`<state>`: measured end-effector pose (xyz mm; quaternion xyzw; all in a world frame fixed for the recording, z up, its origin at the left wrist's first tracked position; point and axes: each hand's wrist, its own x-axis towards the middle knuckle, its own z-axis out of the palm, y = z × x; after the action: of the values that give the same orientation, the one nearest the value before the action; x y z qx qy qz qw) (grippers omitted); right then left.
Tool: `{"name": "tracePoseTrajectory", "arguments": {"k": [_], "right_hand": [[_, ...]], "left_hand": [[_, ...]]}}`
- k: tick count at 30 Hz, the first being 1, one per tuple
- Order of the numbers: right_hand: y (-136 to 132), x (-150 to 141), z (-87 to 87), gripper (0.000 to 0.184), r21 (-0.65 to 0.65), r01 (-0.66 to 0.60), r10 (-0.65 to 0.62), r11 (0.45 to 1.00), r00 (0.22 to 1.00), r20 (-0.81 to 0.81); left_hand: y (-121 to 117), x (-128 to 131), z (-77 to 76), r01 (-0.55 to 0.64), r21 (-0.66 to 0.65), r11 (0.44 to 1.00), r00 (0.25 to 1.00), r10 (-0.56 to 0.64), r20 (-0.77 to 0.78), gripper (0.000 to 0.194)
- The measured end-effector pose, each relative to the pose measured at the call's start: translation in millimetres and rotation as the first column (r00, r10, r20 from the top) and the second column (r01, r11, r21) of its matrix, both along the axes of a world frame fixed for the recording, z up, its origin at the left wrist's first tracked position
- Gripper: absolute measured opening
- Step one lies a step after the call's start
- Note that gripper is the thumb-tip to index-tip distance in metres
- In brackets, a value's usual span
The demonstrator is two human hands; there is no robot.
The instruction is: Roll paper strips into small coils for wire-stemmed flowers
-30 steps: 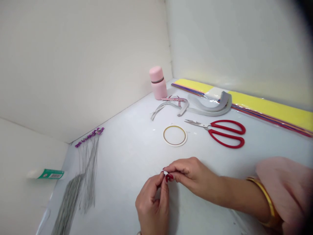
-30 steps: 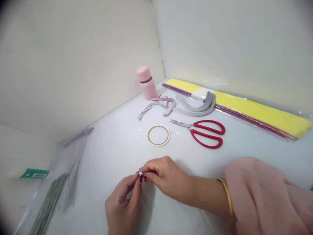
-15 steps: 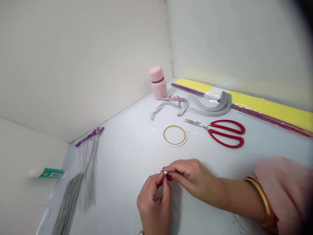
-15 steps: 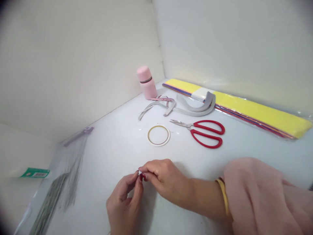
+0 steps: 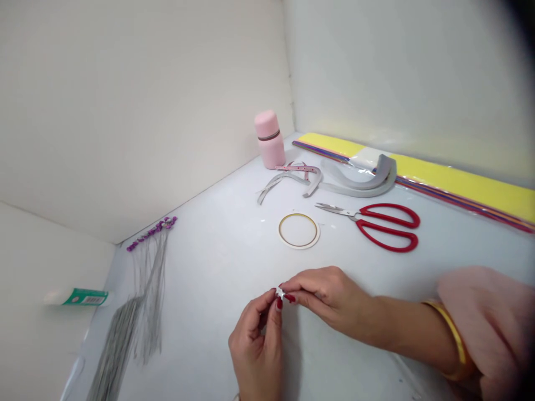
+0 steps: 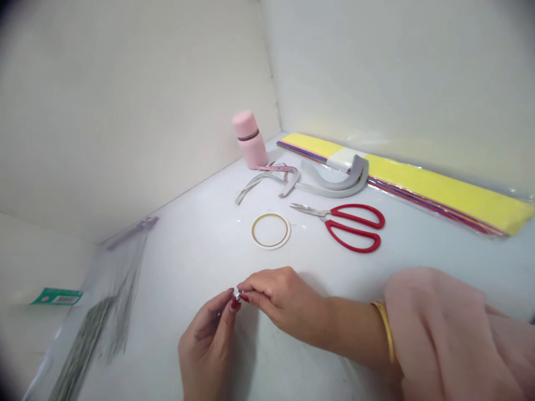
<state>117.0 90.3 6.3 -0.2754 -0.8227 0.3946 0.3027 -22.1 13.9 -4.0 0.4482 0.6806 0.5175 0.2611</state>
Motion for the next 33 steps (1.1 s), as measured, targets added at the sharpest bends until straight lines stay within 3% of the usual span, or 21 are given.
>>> {"name": "tracePoseTrajectory", "arguments": {"k": [15, 27, 33], "right_hand": [[0.4, -0.2, 1.6, 0.019, -0.041, -0.019, 0.019, 0.999, 1.0, 0.011], [-4.7, -1.5, 0.7, 0.021, 0.026, -0.016, 0.015, 1.0, 0.999, 0.037], [-7.9, -4.5, -1.3, 0.021, 0.062, 0.01, -0.01, 0.998, 1.0, 0.006]], "left_hand": [[-0.6, 2.6, 0.9, 0.028, 0.005, 1.0, 0.999, -0.028, 0.036, 0.014], [0.9, 5.1, 1.6, 0.012, 0.035, 0.999, 0.999, -0.01, -0.046, 0.008], [0.7, 5.9, -0.5, -0.001, 0.067, 0.998, 0.986, 0.012, -0.169, 0.008]]}}
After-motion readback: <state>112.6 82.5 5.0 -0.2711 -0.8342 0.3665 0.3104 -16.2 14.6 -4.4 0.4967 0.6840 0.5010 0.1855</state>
